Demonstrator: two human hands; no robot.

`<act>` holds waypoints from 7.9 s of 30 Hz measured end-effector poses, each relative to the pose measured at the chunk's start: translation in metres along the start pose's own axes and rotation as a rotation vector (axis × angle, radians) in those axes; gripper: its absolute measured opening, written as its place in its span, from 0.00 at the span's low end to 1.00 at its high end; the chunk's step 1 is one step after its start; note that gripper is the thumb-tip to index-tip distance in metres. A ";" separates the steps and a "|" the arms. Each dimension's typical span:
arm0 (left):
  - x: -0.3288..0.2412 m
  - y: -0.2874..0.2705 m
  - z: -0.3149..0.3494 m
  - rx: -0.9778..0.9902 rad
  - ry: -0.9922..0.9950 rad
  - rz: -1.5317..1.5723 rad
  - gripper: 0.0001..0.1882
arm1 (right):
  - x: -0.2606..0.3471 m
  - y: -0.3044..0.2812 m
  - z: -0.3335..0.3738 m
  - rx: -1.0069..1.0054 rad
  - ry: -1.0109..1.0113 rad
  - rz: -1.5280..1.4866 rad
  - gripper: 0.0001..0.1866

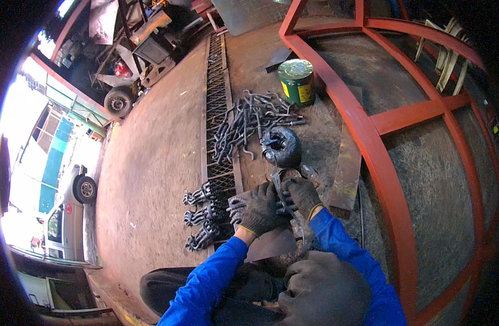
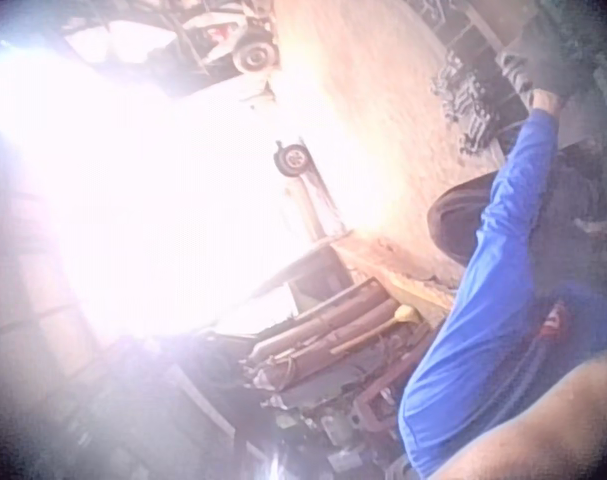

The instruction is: The person sits on the floor and bundles several curved metal rods together using a black strap. They wrap the strap around the rods, pull it tight, and secure it to hold the bundle in place.

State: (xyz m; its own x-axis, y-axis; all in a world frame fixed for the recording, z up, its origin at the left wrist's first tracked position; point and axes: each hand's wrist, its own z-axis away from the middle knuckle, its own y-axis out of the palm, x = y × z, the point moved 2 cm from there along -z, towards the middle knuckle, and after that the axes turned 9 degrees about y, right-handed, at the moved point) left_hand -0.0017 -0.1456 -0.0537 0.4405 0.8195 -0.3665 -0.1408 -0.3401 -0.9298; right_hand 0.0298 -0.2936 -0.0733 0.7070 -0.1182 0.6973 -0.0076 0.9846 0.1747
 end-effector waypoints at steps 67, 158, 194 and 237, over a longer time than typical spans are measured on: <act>0.008 -0.003 0.000 -0.121 -0.015 0.115 0.49 | -0.054 0.006 -0.061 0.232 -0.343 -0.327 0.23; -0.019 -0.025 -0.002 0.033 0.330 -0.211 0.32 | -0.054 0.007 -0.041 0.122 -0.222 -0.325 0.41; 0.006 -0.017 0.010 -0.076 0.079 0.027 0.34 | 0.036 -0.032 0.016 0.279 -0.786 0.920 0.21; 0.003 0.012 0.018 -0.050 -0.129 -0.125 0.44 | 0.020 -0.037 -0.003 0.115 -0.741 0.968 0.14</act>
State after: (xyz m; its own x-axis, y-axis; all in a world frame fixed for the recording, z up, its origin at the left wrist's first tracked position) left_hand -0.0177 -0.1387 -0.0663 0.3339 0.9082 -0.2525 -0.0469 -0.2515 -0.9667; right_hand 0.0469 -0.3320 -0.0679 -0.1989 0.5747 0.7939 -0.3958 0.6940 -0.6015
